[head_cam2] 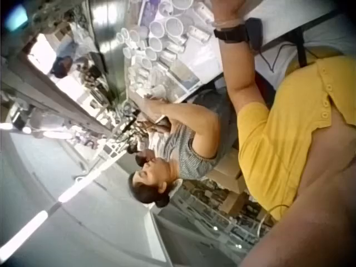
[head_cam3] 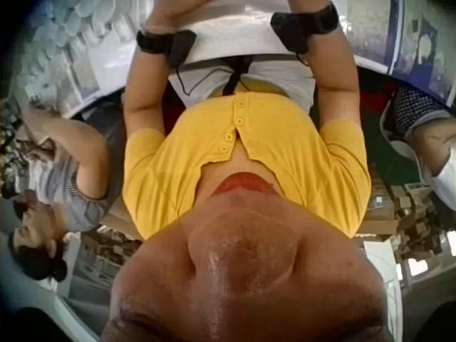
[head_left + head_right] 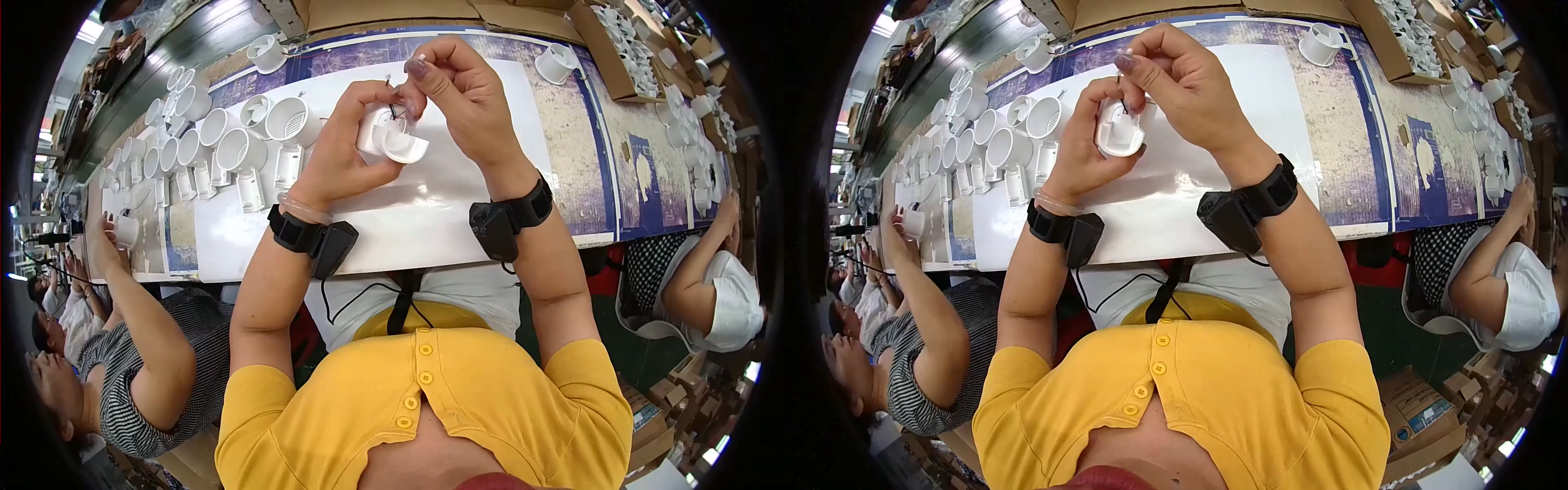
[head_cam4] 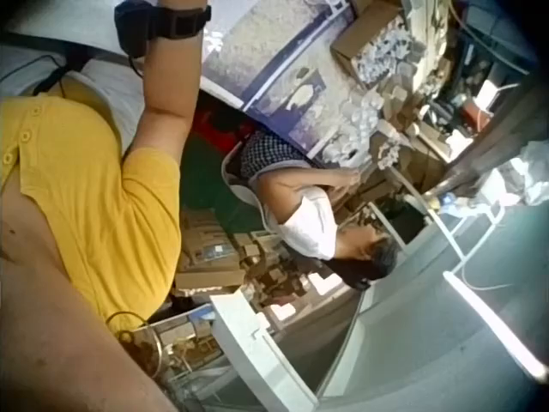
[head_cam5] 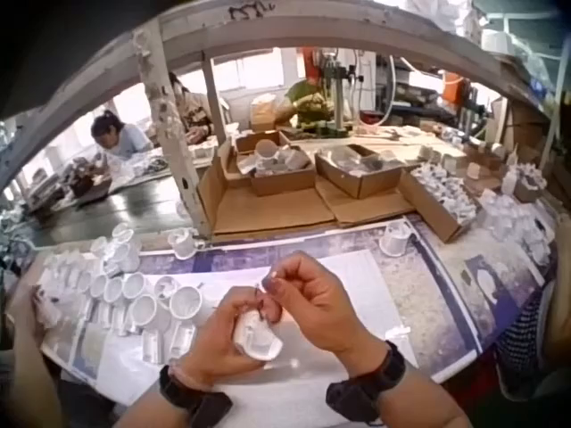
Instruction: The person assembles a fan by threading wires through a white plastic housing, inserting the fan motor, and snapping a cover onto the housing. After completing the assembly, the person sets it aside and repeats the process with new components.
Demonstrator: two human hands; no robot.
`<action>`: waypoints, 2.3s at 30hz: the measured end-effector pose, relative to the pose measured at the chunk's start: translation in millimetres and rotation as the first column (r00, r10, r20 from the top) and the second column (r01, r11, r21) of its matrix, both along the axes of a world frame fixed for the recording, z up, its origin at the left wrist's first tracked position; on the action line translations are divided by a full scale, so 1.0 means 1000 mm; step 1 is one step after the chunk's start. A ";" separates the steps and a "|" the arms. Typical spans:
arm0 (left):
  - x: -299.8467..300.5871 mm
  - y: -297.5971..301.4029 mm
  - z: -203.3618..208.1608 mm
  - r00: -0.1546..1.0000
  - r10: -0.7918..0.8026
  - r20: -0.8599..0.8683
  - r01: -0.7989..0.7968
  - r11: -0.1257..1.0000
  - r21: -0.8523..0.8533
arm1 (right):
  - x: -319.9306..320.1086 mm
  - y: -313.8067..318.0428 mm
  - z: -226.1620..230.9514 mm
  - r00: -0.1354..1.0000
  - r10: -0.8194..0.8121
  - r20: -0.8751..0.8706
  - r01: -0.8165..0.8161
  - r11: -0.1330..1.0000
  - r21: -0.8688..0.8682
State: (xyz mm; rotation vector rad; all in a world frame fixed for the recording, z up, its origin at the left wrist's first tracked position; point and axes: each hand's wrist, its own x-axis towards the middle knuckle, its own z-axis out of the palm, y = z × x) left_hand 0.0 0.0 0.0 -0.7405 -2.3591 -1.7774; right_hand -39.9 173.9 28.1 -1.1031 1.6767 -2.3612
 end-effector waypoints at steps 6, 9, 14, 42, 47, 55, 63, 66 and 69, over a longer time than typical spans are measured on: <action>-0.006 -0.001 -0.007 0.980 -0.072 -0.188 0.063 0.996 -0.056 | -0.001 0.005 0.002 0.999 -0.011 0.032 0.011 1.000 0.013; -0.002 0.003 -0.006 0.978 -0.050 -0.201 0.033 0.996 -0.085 | 0.003 0.000 0.003 0.999 -0.021 0.024 0.020 1.000 0.018; 0.000 0.017 -0.011 0.962 0.037 -0.272 -0.038 0.999 0.001 | 0.003 -0.005 0.006 0.987 -0.141 -0.079 0.142 0.990 0.012; 0.001 0.013 -0.010 0.969 0.141 -0.204 -0.139 0.990 0.024 | -0.008 -0.010 -0.024 1.000 -0.028 0.005 0.028 0.999 0.016; -0.003 0.014 -0.014 0.933 0.192 -0.304 -0.207 0.978 -0.017 | -0.010 -0.006 -0.022 1.000 -0.021 0.021 0.021 0.999 0.026; -0.001 0.014 -0.012 0.896 0.165 -0.412 -0.244 0.958 -0.148 | -0.014 -0.006 -0.021 0.998 -0.014 0.064 0.008 0.995 0.096; 0.003 0.022 -0.016 0.976 0.158 -0.151 -0.159 0.987 0.011 | -0.021 -0.005 -0.026 0.952 0.091 0.293 -0.053 0.989 -0.137; 0.003 0.022 -0.014 0.950 0.202 -0.238 -0.222 0.973 -0.061 | -0.025 -0.009 -0.033 0.951 0.075 0.300 -0.077 0.997 -0.006; 0.006 0.027 -0.010 0.956 0.200 -0.214 -0.214 0.976 -0.047 | -0.025 -0.008 -0.038 0.960 0.093 0.264 -0.107 0.993 0.040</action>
